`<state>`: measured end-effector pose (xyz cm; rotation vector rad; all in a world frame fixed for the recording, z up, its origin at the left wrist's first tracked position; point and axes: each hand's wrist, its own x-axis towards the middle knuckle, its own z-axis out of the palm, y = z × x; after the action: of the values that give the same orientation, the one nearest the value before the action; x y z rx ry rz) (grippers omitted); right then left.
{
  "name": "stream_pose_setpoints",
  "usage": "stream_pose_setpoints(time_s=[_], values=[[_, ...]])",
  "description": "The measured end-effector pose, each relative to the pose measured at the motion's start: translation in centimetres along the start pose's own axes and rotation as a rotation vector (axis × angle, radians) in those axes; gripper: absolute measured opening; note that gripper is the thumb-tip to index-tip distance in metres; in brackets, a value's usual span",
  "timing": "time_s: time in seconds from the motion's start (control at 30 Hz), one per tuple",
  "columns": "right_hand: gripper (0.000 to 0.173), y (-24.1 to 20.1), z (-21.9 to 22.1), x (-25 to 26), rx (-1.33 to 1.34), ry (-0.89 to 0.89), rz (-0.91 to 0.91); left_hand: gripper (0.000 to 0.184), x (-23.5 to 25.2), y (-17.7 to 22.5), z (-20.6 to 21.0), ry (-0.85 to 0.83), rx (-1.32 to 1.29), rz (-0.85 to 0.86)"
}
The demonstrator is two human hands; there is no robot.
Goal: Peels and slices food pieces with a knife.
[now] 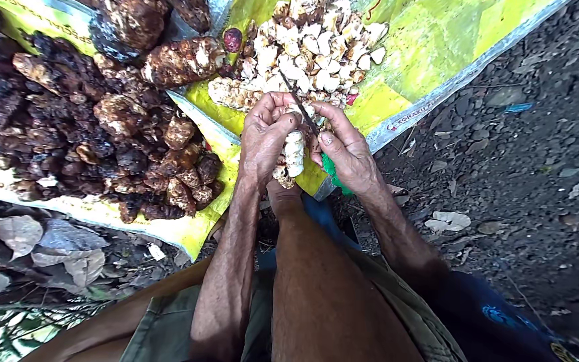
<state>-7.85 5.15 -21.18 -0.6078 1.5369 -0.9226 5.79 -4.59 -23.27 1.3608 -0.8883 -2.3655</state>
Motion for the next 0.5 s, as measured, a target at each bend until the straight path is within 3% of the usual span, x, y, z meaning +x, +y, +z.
stream_pose_setpoints(time_s=[0.2, 0.33, 0.5], values=[[0.044, 0.57, -0.94, 0.45, 0.339, -0.028, 0.078, 0.02, -0.18, 0.12, -0.11, -0.053, 0.09, 0.013], [0.043, 0.14, -0.53, -0.06, 0.467, 0.008, 0.175, 0.015, 0.01, 0.03, -0.25, -0.041, 0.046, 0.018], [0.043, 0.78, -0.67, -0.15, 0.591, 0.0, 0.164, 0.009, 0.22, -0.04, -0.21, -0.018, -0.038, 0.027]])
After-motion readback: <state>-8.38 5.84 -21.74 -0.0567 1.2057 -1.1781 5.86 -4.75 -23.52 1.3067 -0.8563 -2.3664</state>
